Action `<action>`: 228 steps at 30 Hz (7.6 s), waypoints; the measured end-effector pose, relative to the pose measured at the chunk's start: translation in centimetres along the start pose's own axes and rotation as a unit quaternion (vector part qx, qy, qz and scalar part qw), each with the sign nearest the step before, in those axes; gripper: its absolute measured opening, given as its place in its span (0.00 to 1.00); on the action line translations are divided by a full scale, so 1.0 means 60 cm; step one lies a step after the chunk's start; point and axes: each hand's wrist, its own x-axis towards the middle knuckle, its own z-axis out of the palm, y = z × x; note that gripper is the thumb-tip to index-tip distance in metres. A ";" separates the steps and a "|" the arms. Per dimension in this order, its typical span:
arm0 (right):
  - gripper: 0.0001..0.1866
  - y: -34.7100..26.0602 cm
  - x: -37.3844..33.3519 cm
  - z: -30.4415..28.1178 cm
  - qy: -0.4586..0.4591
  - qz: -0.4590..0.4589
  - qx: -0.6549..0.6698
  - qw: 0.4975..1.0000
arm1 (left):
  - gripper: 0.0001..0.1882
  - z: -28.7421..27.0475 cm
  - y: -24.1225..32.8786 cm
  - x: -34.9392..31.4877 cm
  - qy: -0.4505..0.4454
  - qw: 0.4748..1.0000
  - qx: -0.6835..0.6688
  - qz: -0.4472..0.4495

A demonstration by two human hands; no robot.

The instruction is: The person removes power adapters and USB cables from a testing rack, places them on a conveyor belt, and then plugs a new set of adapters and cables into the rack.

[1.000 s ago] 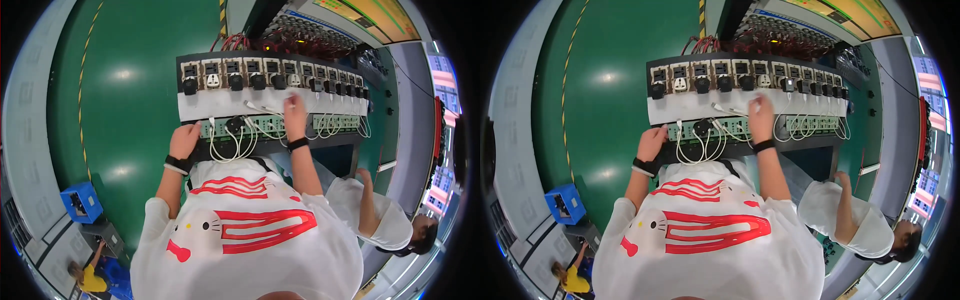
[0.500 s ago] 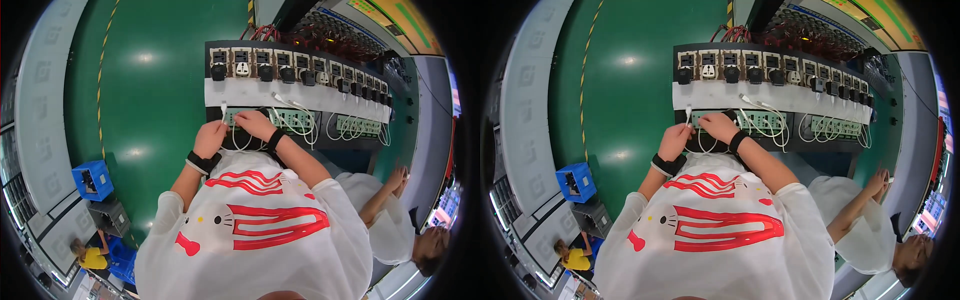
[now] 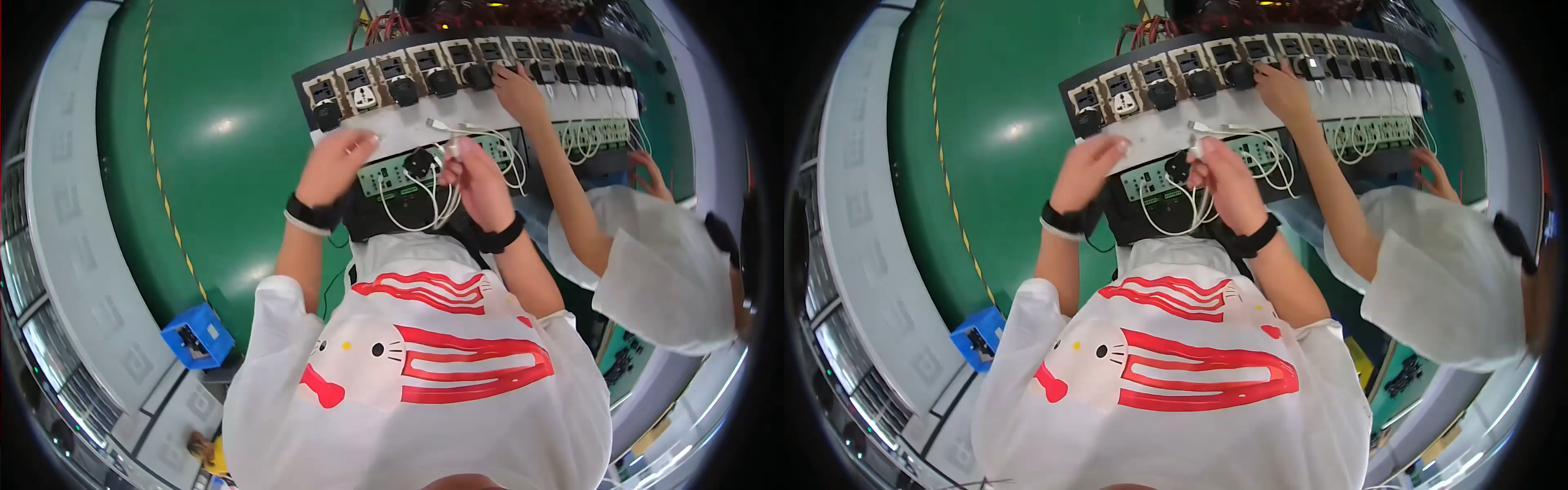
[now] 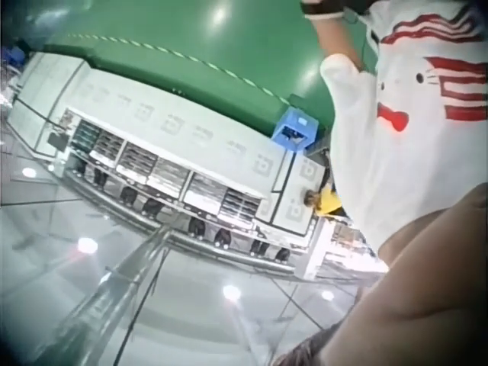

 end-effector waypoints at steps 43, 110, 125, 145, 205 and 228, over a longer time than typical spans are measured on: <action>0.16 0.256 -0.143 0.116 0.224 -0.140 0.364 0.893 | 0.09 -0.004 -0.008 -0.153 -0.359 0.892 0.151 0.230; 0.21 0.212 0.011 0.177 0.418 -0.282 -0.488 0.712 | 0.16 -0.138 -0.080 0.109 -0.229 0.950 0.123 0.175; 0.26 0.276 -0.509 -0.068 0.382 -0.311 -0.325 0.807 | 0.18 0.366 0.126 -0.289 -0.585 0.802 -0.064 -0.104; 0.11 0.305 -0.964 -0.612 0.675 -0.225 0.277 0.646 | 0.13 1.420 0.476 0.047 -0.311 0.707 -0.543 -0.329; 0.19 -0.390 -0.921 -1.198 0.483 -0.079 -0.696 0.525 | 0.22 1.071 0.271 -0.602 0.103 0.989 0.002 -0.103; 0.32 0.215 -0.509 -0.140 -0.417 -0.142 -0.512 0.738 | 0.17 0.484 0.104 -0.695 0.207 0.780 -0.569 -0.158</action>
